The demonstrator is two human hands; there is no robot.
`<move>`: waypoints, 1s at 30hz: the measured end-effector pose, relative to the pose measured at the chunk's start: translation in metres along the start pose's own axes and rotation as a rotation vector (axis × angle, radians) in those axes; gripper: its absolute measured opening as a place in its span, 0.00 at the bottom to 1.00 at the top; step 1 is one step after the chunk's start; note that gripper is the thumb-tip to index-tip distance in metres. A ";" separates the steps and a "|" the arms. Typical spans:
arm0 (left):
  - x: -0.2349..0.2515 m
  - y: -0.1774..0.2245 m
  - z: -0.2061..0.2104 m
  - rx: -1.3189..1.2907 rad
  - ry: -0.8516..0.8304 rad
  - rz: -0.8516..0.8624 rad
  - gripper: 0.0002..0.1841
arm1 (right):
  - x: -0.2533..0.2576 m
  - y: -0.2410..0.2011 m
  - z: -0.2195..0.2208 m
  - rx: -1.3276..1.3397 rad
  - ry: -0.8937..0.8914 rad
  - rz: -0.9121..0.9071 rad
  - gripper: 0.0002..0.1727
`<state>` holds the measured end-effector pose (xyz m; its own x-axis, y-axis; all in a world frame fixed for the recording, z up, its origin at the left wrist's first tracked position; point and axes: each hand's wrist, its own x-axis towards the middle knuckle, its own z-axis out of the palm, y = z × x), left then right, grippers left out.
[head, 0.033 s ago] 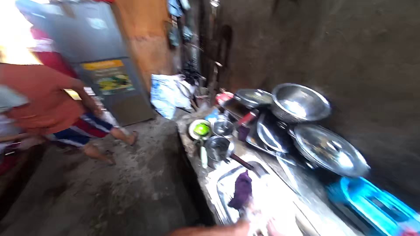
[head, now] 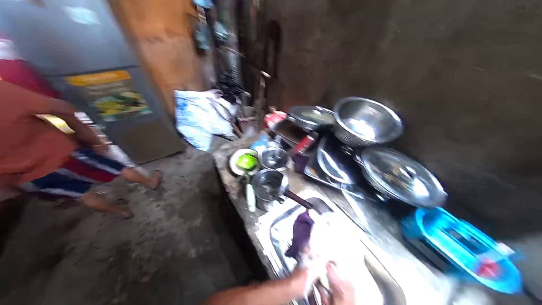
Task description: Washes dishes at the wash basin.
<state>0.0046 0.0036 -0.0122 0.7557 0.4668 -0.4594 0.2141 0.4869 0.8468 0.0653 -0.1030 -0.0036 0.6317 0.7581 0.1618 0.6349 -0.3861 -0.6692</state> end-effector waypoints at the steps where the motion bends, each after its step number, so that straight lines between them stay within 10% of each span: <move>1: 0.009 0.003 -0.002 -0.030 0.025 -0.023 0.23 | 0.002 0.003 -0.003 -0.025 -0.089 -0.036 0.24; 5: 0.032 0.004 -0.008 -0.067 0.133 0.008 0.22 | 0.010 0.004 -0.017 0.105 -0.341 0.093 0.35; 10: 0.026 0.003 -0.006 -0.070 0.136 -0.050 0.22 | 0.014 0.010 -0.011 0.019 -0.219 0.200 0.19; 18: 0.005 -0.007 -0.012 0.106 -0.104 -0.142 0.20 | 0.055 0.045 0.000 -0.286 0.063 0.502 0.22; 23: 0.021 -0.008 -0.021 0.353 -0.047 -0.131 0.29 | 0.038 0.026 0.016 0.135 -0.225 0.347 0.25; 30: 0.017 -0.026 -0.024 0.166 -0.061 -0.154 0.28 | 0.006 0.046 0.005 -0.171 -0.352 0.532 0.24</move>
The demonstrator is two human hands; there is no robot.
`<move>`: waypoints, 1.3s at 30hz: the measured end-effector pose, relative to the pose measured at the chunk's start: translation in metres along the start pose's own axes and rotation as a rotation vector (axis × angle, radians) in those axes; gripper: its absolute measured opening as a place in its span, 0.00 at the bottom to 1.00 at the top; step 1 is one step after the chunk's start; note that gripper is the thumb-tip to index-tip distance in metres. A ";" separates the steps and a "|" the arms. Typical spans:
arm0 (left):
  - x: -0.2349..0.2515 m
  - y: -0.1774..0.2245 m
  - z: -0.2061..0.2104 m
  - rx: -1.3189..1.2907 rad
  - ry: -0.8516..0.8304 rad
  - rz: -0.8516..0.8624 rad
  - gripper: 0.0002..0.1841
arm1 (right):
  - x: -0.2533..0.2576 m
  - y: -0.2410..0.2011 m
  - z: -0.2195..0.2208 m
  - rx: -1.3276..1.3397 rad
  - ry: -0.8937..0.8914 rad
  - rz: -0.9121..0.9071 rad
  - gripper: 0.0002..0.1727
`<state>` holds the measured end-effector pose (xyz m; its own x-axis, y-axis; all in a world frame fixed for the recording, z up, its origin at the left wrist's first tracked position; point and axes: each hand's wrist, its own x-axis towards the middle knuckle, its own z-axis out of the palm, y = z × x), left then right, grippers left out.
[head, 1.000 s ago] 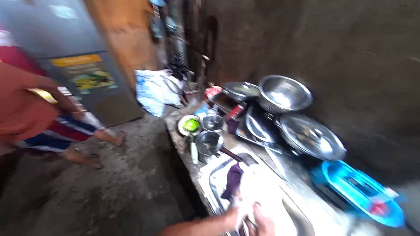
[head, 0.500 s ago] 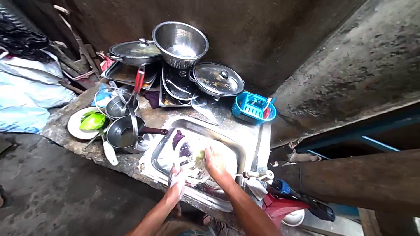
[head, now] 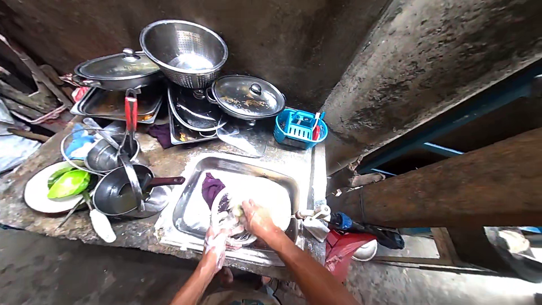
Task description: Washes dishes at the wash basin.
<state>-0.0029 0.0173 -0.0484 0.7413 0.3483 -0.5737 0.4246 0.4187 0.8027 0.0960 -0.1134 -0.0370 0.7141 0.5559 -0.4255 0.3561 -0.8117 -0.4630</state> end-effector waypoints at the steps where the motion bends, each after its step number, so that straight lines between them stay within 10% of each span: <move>1: 0.005 0.002 0.001 0.006 0.018 0.009 0.26 | -0.004 -0.004 0.003 0.054 -0.034 -0.046 0.25; 14: 0.021 0.008 -0.015 0.102 0.172 0.063 0.18 | 0.056 0.112 -0.065 0.923 0.897 0.436 0.18; 23: 0.046 0.014 0.012 0.269 -0.045 0.023 0.11 | -0.022 0.073 -0.008 1.274 0.338 0.334 0.18; 27: 0.055 0.054 0.030 0.944 -0.240 0.427 0.19 | -0.051 0.076 0.025 1.617 0.527 0.439 0.17; 31: 0.027 0.094 0.080 0.976 -0.458 0.962 0.15 | -0.066 0.079 0.028 1.592 0.596 0.560 0.19; 39: -0.028 0.108 0.143 0.812 -0.977 1.083 0.18 | -0.082 0.081 0.028 1.593 0.625 0.584 0.18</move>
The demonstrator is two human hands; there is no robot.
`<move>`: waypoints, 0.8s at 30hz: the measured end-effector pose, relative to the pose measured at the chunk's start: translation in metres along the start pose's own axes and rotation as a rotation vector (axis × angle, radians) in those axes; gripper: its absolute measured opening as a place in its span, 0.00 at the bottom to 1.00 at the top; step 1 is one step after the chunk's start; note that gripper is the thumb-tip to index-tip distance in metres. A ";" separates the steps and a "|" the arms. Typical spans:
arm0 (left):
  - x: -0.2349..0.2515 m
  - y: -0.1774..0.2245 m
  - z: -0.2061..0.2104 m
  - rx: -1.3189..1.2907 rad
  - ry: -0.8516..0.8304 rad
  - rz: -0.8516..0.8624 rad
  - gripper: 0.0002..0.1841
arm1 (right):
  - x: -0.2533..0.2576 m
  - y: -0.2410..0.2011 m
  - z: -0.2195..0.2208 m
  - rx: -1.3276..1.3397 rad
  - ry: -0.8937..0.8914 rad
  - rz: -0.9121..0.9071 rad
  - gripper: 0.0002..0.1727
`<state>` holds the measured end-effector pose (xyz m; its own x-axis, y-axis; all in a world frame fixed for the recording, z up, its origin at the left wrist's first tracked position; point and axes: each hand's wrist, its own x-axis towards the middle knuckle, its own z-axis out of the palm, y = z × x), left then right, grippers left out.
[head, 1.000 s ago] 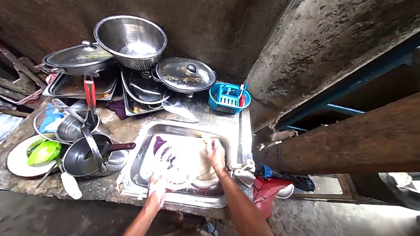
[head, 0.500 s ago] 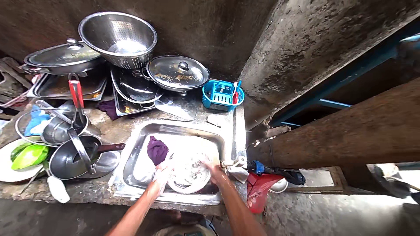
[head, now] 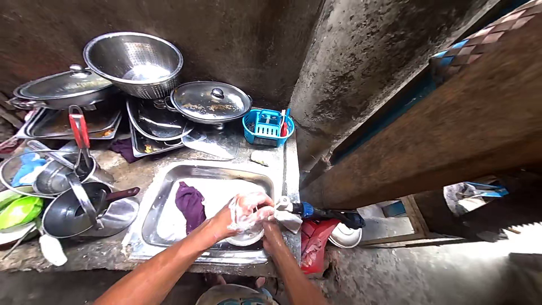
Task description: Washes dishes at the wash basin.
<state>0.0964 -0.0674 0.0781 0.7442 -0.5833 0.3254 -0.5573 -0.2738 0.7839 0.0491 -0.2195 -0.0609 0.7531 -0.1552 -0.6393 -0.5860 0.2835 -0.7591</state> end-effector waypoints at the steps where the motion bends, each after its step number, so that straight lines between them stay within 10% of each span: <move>1: 0.002 0.003 0.002 0.009 0.005 -0.007 0.18 | 0.000 0.000 -0.001 0.000 -0.002 -0.005 0.18; 8: 0.005 0.020 0.023 -0.229 0.044 -0.132 0.14 | 0.003 0.003 -0.001 -0.041 -0.038 -0.057 0.15; 14: -0.014 -0.042 0.074 -0.390 0.263 -0.916 0.17 | 0.006 0.005 0.004 -0.053 -0.012 0.025 0.19; 24: -0.001 -0.077 0.123 -0.255 0.318 -0.566 0.16 | -0.002 0.009 0.005 -0.033 0.011 0.012 0.19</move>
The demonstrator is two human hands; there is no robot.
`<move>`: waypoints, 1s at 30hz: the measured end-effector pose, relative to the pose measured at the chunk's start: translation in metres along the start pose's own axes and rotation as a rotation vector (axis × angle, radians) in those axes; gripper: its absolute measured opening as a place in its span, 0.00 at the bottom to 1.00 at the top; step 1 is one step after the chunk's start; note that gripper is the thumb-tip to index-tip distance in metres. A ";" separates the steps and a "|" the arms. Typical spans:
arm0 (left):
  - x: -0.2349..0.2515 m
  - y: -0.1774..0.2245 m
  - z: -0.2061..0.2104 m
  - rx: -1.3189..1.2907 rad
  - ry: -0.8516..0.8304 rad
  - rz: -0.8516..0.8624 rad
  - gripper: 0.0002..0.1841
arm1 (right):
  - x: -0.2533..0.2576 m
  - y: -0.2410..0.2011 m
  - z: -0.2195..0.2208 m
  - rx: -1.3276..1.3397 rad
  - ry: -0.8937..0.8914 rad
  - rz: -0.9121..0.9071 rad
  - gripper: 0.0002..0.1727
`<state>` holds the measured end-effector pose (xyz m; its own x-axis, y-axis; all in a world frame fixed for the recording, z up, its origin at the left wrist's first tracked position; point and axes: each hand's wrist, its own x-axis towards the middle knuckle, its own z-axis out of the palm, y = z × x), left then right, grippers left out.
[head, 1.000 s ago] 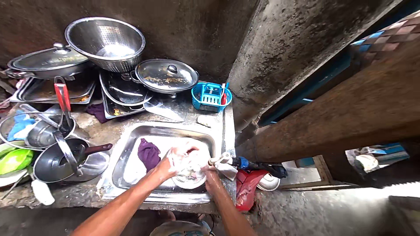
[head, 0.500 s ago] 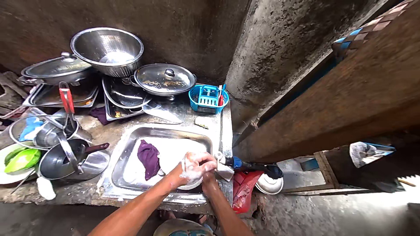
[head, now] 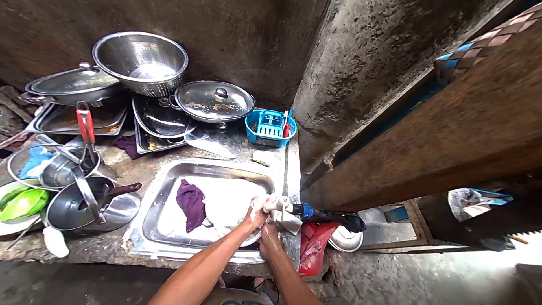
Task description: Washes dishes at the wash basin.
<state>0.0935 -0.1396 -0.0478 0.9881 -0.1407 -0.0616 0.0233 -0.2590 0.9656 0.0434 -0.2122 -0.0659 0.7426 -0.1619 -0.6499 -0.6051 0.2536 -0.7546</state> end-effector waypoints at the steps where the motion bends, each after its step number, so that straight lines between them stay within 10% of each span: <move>1: 0.000 0.001 -0.002 0.084 -0.029 0.013 0.18 | 0.000 0.001 0.001 0.002 0.000 0.002 0.19; 5: 0.000 0.000 0.003 0.180 0.002 0.095 0.14 | -0.001 0.005 0.001 0.045 -0.001 -0.017 0.17; 11: 0.002 -0.026 -0.025 0.431 -0.392 0.244 0.23 | -0.010 -0.003 0.000 -0.024 -0.028 0.002 0.16; 18: 0.011 -0.020 -0.040 0.812 -0.240 0.050 0.26 | -0.012 -0.005 0.013 -0.121 0.046 -0.045 0.20; 25: -0.004 -0.047 -0.050 0.611 -0.153 0.738 0.14 | -0.015 -0.014 0.006 -0.196 -0.021 -0.070 0.17; 30: 0.009 -0.058 -0.065 0.762 -0.013 0.633 0.13 | -0.020 -0.022 0.009 -0.205 -0.052 -0.026 0.17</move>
<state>0.1109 -0.0638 -0.0884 0.7826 -0.4749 0.4025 -0.6171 -0.6770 0.4010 0.0444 -0.2057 -0.0350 0.7691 -0.1151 -0.6287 -0.6276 0.0504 -0.7769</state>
